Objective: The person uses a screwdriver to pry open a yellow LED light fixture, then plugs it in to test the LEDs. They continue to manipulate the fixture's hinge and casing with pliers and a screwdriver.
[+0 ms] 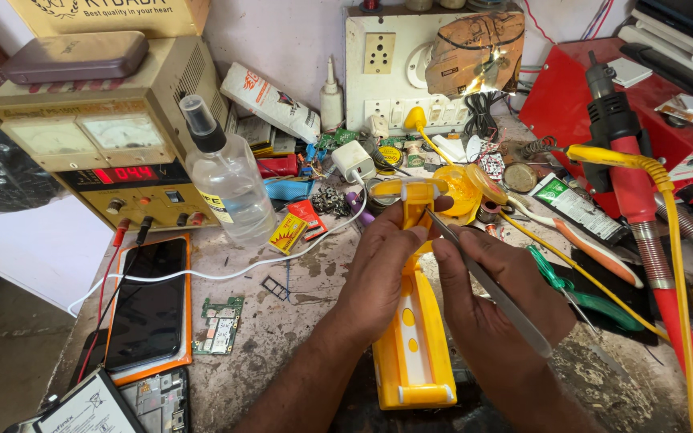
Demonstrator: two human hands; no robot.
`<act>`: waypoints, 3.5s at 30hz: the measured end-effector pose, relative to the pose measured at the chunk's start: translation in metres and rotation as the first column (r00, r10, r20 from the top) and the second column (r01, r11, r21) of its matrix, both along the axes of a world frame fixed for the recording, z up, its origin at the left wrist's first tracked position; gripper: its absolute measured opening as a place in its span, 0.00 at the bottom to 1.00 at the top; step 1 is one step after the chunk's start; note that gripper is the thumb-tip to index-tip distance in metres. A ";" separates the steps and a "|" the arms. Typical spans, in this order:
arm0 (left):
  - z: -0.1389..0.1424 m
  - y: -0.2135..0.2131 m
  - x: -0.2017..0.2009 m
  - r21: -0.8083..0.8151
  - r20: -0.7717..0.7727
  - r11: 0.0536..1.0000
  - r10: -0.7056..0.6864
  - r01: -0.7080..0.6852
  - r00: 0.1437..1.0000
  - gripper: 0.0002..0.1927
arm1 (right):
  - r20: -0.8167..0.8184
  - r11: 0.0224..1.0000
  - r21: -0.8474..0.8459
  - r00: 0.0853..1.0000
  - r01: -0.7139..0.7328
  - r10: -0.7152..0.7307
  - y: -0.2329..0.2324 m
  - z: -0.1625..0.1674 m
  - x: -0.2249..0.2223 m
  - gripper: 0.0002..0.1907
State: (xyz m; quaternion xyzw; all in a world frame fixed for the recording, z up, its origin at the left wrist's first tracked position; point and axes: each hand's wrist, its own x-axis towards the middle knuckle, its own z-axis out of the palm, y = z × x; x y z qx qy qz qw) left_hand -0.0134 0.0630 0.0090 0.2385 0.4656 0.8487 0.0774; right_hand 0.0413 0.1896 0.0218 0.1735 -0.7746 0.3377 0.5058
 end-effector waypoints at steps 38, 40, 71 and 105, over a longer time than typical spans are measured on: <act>-0.004 0.003 -0.001 -0.096 -0.117 0.993 0.057 -0.069 0.992 0.24 | 0.041 0.746 -0.542 0.875 -0.387 0.483 0.003 -0.009 -0.013 0.06; -0.005 0.003 -0.002 -0.101 -0.139 0.993 0.043 -0.057 0.989 0.24 | 0.072 0.761 -0.533 0.876 -0.370 0.477 0.007 -0.007 -0.014 0.06; -0.010 0.000 0.002 -0.069 -0.119 0.997 0.035 -0.044 0.992 0.24 | 0.042 0.843 -0.330 0.886 -0.425 0.462 0.032 -0.019 -0.006 0.10; -0.006 -0.002 0.008 -0.281 -0.125 0.938 0.176 -0.205 0.976 0.25 | 0.547 0.803 -0.557 0.633 -0.213 0.547 0.048 0.011 -0.026 0.11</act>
